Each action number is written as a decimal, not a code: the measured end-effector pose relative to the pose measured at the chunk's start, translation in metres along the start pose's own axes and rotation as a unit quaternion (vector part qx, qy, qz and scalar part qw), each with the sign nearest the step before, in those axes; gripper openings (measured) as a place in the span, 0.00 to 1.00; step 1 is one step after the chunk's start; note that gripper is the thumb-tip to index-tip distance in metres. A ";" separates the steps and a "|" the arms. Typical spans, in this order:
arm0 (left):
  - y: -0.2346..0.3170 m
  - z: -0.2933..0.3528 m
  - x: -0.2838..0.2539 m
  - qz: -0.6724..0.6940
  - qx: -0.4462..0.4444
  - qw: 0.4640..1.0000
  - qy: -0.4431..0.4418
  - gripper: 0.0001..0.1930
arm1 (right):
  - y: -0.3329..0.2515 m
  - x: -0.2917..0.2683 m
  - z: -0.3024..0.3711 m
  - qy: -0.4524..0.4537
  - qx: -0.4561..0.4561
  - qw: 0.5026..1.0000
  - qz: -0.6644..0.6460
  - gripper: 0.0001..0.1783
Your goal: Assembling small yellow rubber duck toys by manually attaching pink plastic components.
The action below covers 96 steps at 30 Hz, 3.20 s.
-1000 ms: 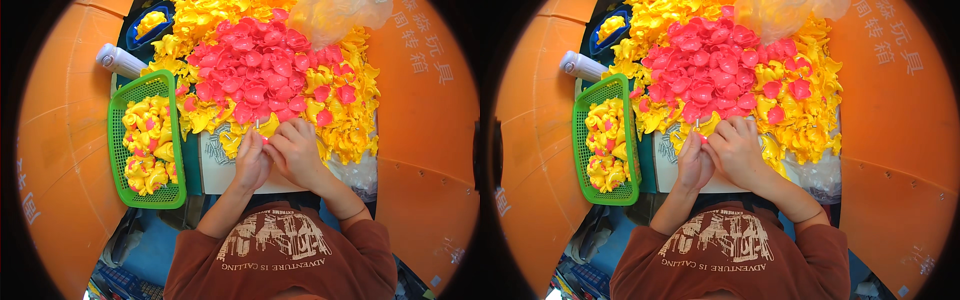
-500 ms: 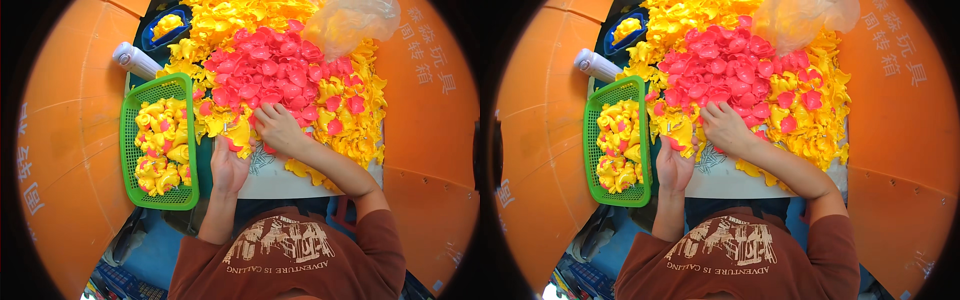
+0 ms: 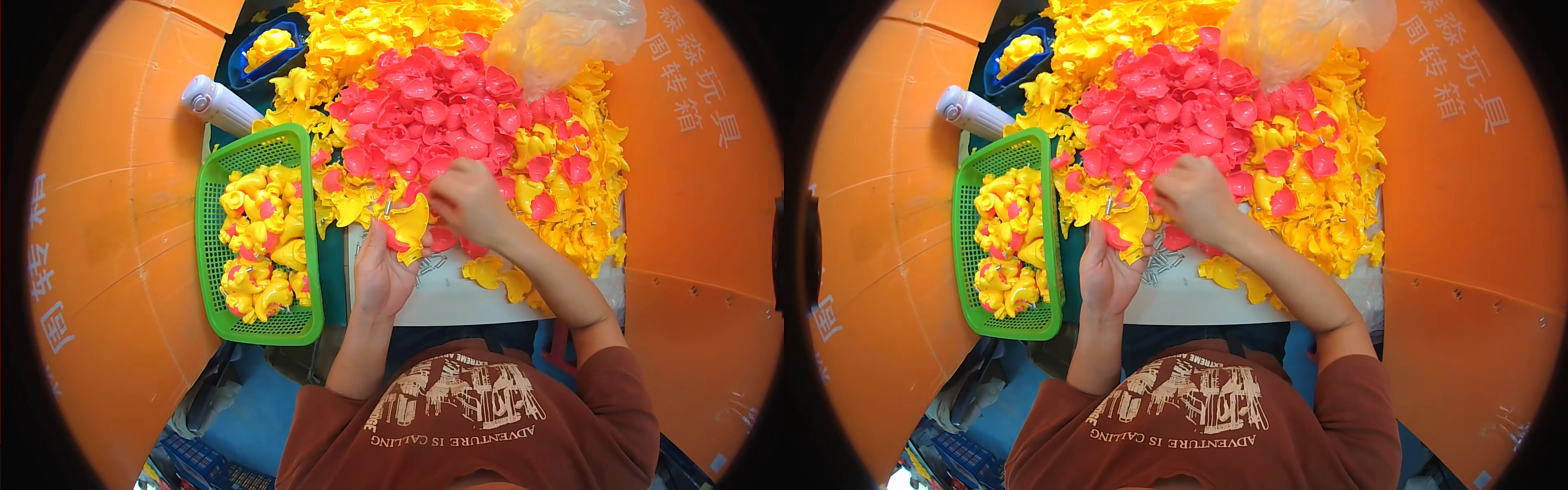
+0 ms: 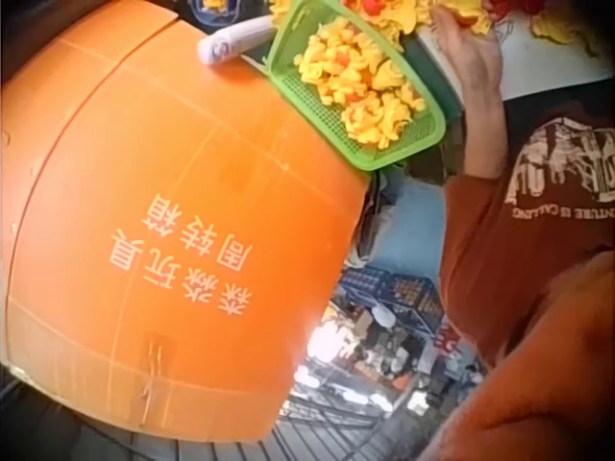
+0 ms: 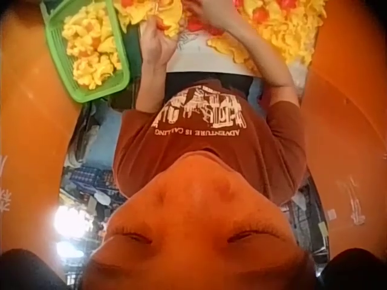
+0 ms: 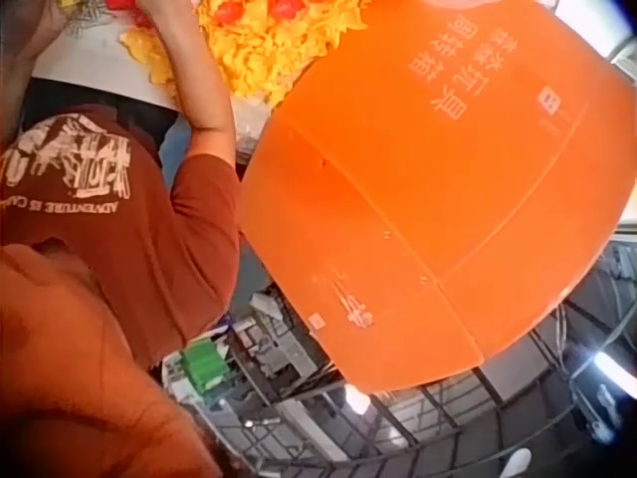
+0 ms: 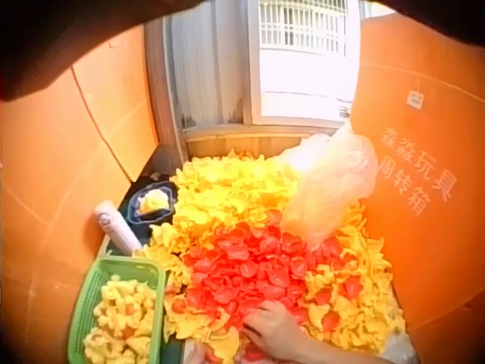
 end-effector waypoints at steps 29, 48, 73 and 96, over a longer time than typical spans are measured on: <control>-0.039 -0.008 0.026 0.001 -0.124 0.992 -0.023 0.19 | -0.016 -0.063 0.027 0.086 -0.028 0.985 -0.147 0.10; -0.034 -0.001 0.028 -0.025 -0.091 0.994 -0.049 0.19 | -0.021 -0.062 0.026 0.073 -0.078 0.990 -0.090 0.14; -0.034 -0.002 0.040 -0.146 -0.091 0.979 -0.108 0.22 | -0.006 -0.057 0.038 -0.020 0.249 0.751 -0.611 0.12; -0.035 0.003 0.008 -0.126 -0.120 0.977 -0.120 0.24 | -0.005 -0.038 0.011 -0.191 0.271 0.840 -0.430 0.11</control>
Point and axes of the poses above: each hand's wrist, its own z-axis away from the middle knuckle, its own x-axis out of the palm, y = z × x, the point moved 2 cm from there along -z, towards the middle knuckle, and after that the axes turned 1 degree about x, right-handed, at the moved point
